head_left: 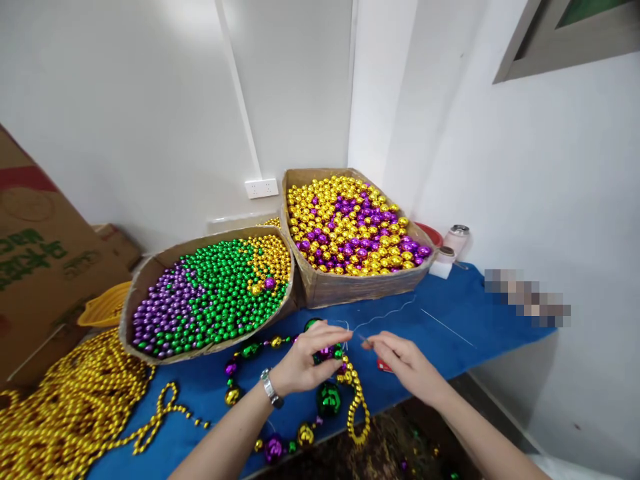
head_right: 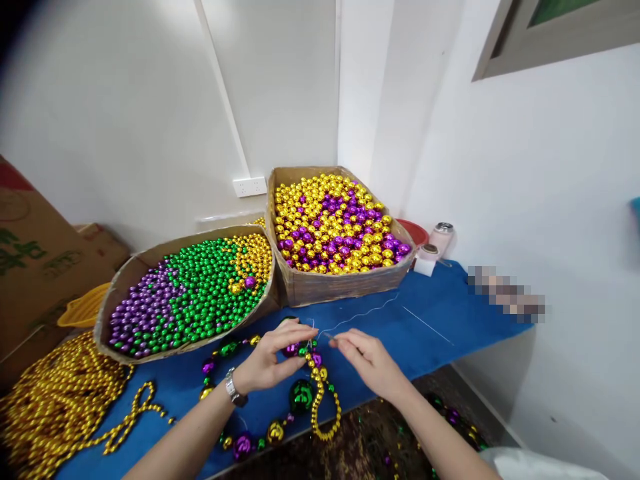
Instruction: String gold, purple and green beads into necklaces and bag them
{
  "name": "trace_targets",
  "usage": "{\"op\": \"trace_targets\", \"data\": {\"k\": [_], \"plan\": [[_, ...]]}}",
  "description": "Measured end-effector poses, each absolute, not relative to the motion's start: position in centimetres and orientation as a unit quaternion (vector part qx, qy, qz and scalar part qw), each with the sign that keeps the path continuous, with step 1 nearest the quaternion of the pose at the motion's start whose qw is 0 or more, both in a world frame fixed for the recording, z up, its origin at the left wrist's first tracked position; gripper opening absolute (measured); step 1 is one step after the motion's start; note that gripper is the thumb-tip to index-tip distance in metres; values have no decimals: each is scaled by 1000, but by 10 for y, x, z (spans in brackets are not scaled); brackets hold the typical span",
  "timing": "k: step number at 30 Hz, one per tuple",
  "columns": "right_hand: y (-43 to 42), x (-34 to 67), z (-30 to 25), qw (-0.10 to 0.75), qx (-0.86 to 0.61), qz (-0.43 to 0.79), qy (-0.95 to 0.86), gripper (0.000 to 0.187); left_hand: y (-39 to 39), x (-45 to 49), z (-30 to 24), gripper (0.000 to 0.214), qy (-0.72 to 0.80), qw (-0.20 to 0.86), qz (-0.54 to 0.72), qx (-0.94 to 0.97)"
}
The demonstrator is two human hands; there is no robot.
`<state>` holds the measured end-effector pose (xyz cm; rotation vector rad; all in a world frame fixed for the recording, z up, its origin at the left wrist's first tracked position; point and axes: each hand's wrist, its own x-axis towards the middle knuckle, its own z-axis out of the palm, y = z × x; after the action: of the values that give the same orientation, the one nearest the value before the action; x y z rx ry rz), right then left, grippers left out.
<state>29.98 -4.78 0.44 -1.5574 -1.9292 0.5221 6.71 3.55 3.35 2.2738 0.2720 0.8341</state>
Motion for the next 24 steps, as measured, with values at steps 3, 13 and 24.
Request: {"op": "trace_targets", "data": {"k": [3, 13, 24], "plan": [[-42, 337, -34, 248, -681, 90, -683, 41, 35, 64, 31, 51, 111, 347, 328, 871], [-55, 359, -84, 156, -723, 46, -671, 27, 30, 62, 31, 66, 154, 378, 346, 845], [-59, 291, 8, 240, -583, 203, -749, 25, 28, 65, 37, 71, 143, 376, 340, 850]]}}
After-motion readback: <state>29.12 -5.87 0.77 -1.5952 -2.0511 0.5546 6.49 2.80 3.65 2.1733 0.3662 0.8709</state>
